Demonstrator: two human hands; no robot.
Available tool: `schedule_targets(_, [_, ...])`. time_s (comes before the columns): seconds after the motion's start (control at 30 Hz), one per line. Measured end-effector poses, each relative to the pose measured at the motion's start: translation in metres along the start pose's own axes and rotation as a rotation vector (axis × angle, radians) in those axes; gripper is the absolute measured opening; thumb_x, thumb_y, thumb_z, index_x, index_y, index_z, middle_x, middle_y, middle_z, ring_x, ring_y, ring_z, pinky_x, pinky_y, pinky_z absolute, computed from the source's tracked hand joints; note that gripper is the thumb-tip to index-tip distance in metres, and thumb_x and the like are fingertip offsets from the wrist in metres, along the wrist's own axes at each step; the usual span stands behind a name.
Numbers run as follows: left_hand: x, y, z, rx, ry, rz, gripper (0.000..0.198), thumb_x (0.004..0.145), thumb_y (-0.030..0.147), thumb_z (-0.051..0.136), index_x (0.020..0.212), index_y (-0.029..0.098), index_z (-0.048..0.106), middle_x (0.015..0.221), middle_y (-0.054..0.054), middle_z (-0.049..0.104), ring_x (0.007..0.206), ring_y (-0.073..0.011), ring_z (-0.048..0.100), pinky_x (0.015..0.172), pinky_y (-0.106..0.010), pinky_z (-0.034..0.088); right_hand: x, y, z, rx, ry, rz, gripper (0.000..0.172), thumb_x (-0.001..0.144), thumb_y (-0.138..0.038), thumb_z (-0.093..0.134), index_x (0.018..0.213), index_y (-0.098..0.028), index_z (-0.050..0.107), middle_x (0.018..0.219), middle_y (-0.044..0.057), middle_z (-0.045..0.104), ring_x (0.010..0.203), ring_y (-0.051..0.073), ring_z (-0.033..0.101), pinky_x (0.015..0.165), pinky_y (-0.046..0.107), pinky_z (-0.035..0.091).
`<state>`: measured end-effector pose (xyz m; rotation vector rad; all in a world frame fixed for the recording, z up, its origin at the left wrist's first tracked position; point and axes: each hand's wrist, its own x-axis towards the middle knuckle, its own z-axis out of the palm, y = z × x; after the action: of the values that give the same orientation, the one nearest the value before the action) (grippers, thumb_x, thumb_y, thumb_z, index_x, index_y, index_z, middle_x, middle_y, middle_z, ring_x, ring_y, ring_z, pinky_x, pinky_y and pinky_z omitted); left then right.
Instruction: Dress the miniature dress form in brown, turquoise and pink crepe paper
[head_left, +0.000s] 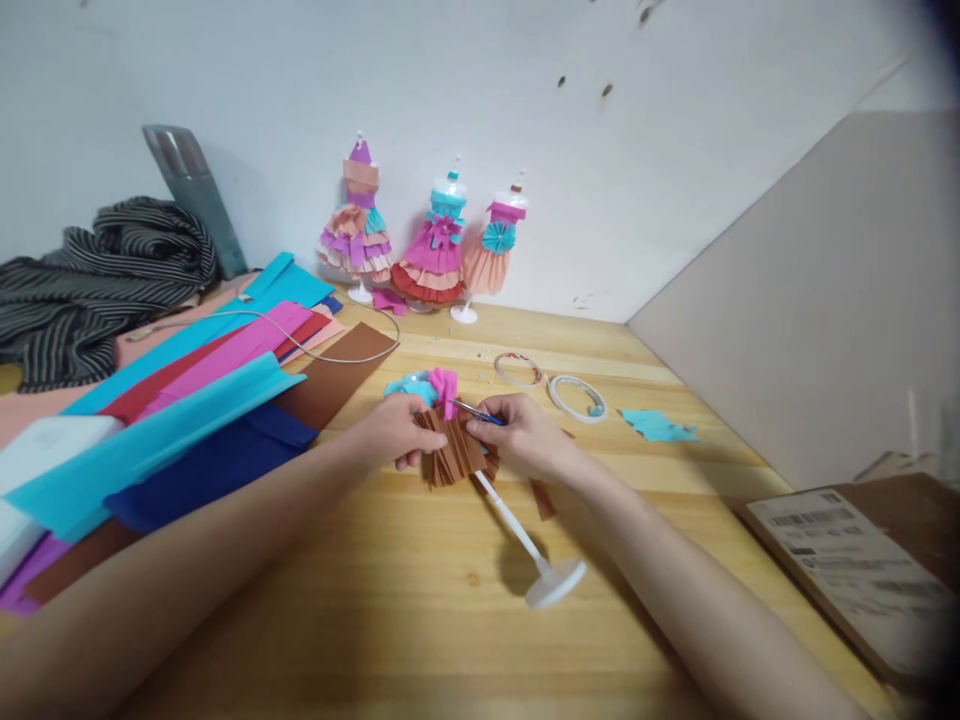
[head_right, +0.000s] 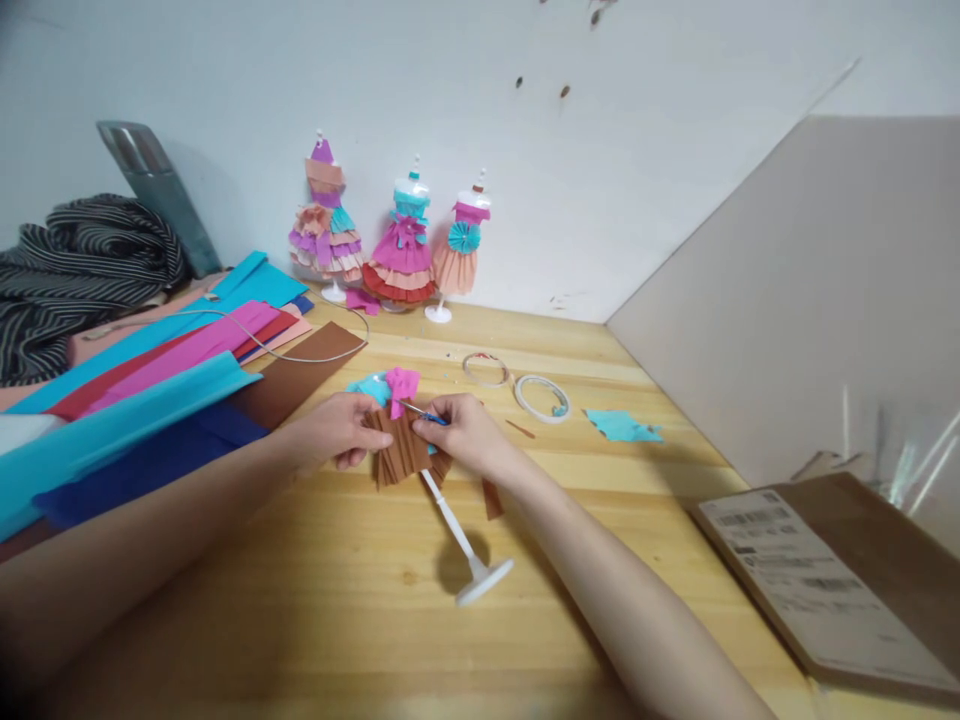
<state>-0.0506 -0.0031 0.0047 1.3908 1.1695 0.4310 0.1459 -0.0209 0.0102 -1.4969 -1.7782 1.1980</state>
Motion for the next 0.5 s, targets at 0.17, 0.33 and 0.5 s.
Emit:
schedule_targets(0.17, [0.0016, -0.0019, -0.0049, -0.022, -0.055, -0.048, 0.026, 0.079, 0.024, 0.069, 0.061, 0.014, 0.053, 0.041, 0.006, 0.052, 0.030, -0.0054, 0.045, 0.032, -0.015, 0.035, -0.0003, -0.0001, -0.0019, -0.055, -0.022, 0.018, 0.029, 0.071, -0.042, 0.062, 0.058, -0.019, 0.051, 0.050, -0.001, 0.051, 0.049, 0.012, 0.045, 0.050, 0.025, 0.032])
schedule_targets(0.33, [-0.0008, 0.0022, -0.0062, -0.051, -0.069, -0.151, 0.035, 0.090, 0.030, 0.056, 0.059, 0.014, 0.053, 0.042, 0.002, 0.053, 0.032, -0.0068, 0.047, 0.033, -0.016, 0.035, -0.0014, -0.0036, -0.0066, -0.119, -0.015, 0.030, 0.030, 0.070, -0.043, 0.062, 0.057, -0.018, 0.051, 0.051, -0.003, 0.046, 0.052, 0.011, 0.039, 0.051, 0.025, 0.029])
schedule_targets(0.5, [-0.0031, 0.0035, -0.0058, -0.096, -0.057, -0.218, 0.036, 0.096, 0.031, 0.046, 0.065, 0.014, 0.051, 0.044, 0.001, 0.055, 0.033, -0.0063, 0.047, 0.036, -0.015, 0.035, -0.0021, -0.0055, -0.0082, -0.174, -0.039, 0.044, 0.030, 0.070, -0.042, 0.061, 0.056, -0.018, 0.050, 0.050, -0.004, 0.043, 0.050, 0.010, 0.036, 0.050, 0.025, 0.027])
